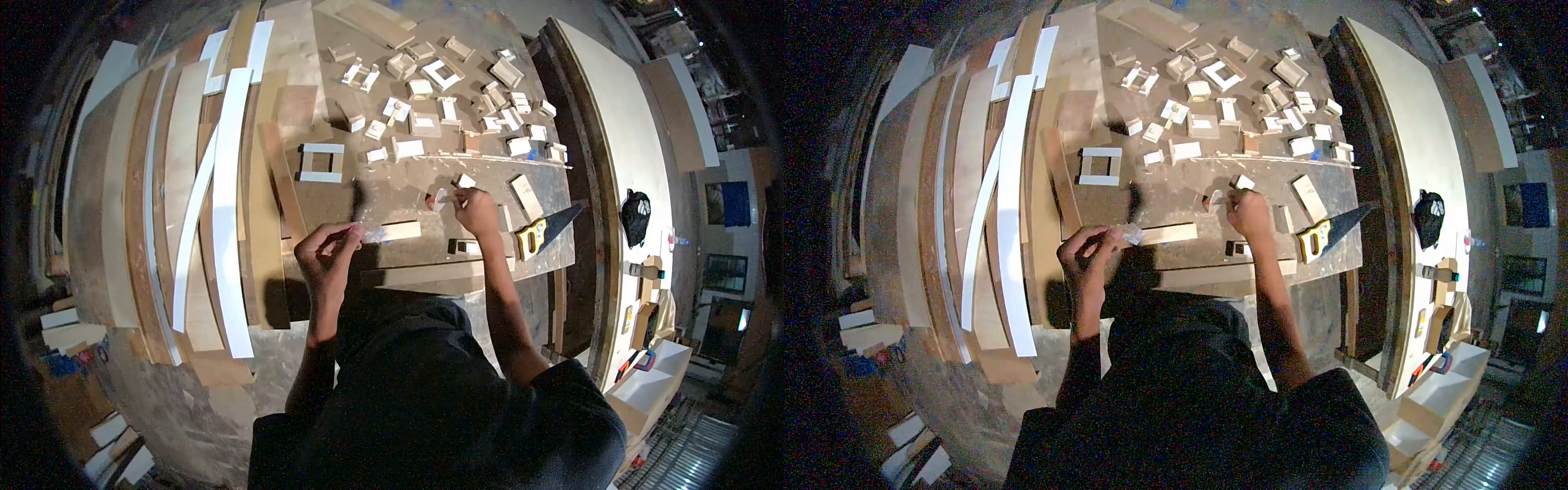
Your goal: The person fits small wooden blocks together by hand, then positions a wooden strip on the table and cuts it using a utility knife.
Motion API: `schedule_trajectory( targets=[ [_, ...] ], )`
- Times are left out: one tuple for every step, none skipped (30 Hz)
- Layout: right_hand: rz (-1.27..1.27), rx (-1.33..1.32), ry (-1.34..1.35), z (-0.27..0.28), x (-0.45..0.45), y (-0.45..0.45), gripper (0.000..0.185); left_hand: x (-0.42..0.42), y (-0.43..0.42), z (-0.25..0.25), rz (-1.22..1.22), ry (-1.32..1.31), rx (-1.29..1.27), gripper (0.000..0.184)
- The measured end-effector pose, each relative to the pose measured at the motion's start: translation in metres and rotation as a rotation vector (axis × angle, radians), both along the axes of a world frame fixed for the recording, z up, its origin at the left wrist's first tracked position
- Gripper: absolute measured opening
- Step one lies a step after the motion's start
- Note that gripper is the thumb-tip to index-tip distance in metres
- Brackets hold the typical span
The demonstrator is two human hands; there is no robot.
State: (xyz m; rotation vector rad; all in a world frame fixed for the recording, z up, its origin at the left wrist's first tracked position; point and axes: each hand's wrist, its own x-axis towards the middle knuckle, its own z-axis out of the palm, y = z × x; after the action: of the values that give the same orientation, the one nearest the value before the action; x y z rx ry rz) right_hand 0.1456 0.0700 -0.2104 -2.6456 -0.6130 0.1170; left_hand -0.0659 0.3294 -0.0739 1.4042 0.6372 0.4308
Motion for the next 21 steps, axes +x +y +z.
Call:
schedule_trajectory(
  targets=[
    [0.016,-0.049,-0.032,-0.004,0.003,0.001,0.02,0.0,0.001,-0.003,-0.005,-0.007,-0.013,0.016],
    [0.015,-0.051,-0.03,-0.011,0.005,0.003,0.02,0.001,0.002,-0.006,-0.011,-0.014,-0.026,0.017],
    [0.026,-0.044,-0.025,-0.03,0.009,0.002,0.02,0.001,0.003,-0.009,-0.013,-0.012,-0.027,0.017],
    [0.037,-0.036,-0.019,-0.035,0.011,0.005,0.021,0.001,0.003,-0.012,-0.01,-0.01,-0.033,0.017],
    [0.035,-0.039,-0.014,-0.04,0.013,0.005,0.021,0.0,0.004,-0.014,-0.009,-0.006,-0.039,0.017],
    [0.036,-0.096,0.017,-0.035,0.011,0.011,0.023,0.0,0.004,-0.014,-0.012,0.001,-0.042,0.017],
    [0.037,-0.154,0.049,-0.032,0.01,0.014,0.025,0.001,0.005,-0.013,-0.007,-0.014,-0.046,0.017],
    [0.031,-0.159,0.059,-0.028,0.01,0.014,0.025,0.0,0.004,-0.012,-0.003,-0.028,-0.05,0.017],
    [0.049,-0.119,0.064,-0.025,0.011,0.014,0.031,0.0,0.005,-0.013,-0.01,-0.02,-0.055,0.017],
    [0.066,-0.08,0.069,-0.021,0.011,0.012,0.037,0.0,0.006,-0.014,-0.007,-0.026,-0.06,0.017],
    [0.059,-0.085,0.074,-0.016,0.011,0.009,0.037,0.0,0.006,-0.014,-0.003,-0.035,-0.064,0.016],
    [0.091,-0.069,0.073,-0.013,0.013,0.006,0.044,-0.001,0.007,-0.014,-0.009,-0.025,-0.094,0.015],
    [0.123,-0.052,0.072,-0.012,0.013,0.004,0.052,-0.001,0.008,-0.015,-0.013,-0.022,-0.097,0.015],
    [0.12,-0.054,0.073,-0.009,0.012,0.001,0.052,-0.001,0.008,-0.017,-0.018,-0.02,-0.054,0.015],
    [0.118,-0.006,0.123,-0.01,0.013,-0.006,0.056,-0.001,0.008,-0.018,-0.022,-0.018,-0.01,0.015],
    [0.116,0.041,0.173,-0.011,0.013,-0.013,0.06,0.0,0.007,-0.017,-0.024,-0.016,-0.013,0.015],
    [0.115,0.04,0.176,-0.01,0.013,-0.022,0.06,0.0,0.006,-0.016,-0.026,0.014,-0.042,0.015],
    [0.022,0.13,0.242,-0.012,0.015,-0.033,0.061,0.001,0.006,-0.015,-0.029,0.043,-0.07,0.014],
    [-0.07,0.219,0.306,-0.02,0.018,-0.048,0.061,0.002,0.006,-0.014,-0.03,0.043,-0.07,0.014],
    [-0.128,0.353,0.357,-0.028,0.018,-0.063,0.062,0.002,0.006,-0.013,-0.033,0.044,-0.068,0.014],
    [-0.128,0.352,0.36,-0.038,0.018,-0.084,0.062,0.001,0.005,-0.013,-0.036,0.046,-0.065,0.014]
  ],
)
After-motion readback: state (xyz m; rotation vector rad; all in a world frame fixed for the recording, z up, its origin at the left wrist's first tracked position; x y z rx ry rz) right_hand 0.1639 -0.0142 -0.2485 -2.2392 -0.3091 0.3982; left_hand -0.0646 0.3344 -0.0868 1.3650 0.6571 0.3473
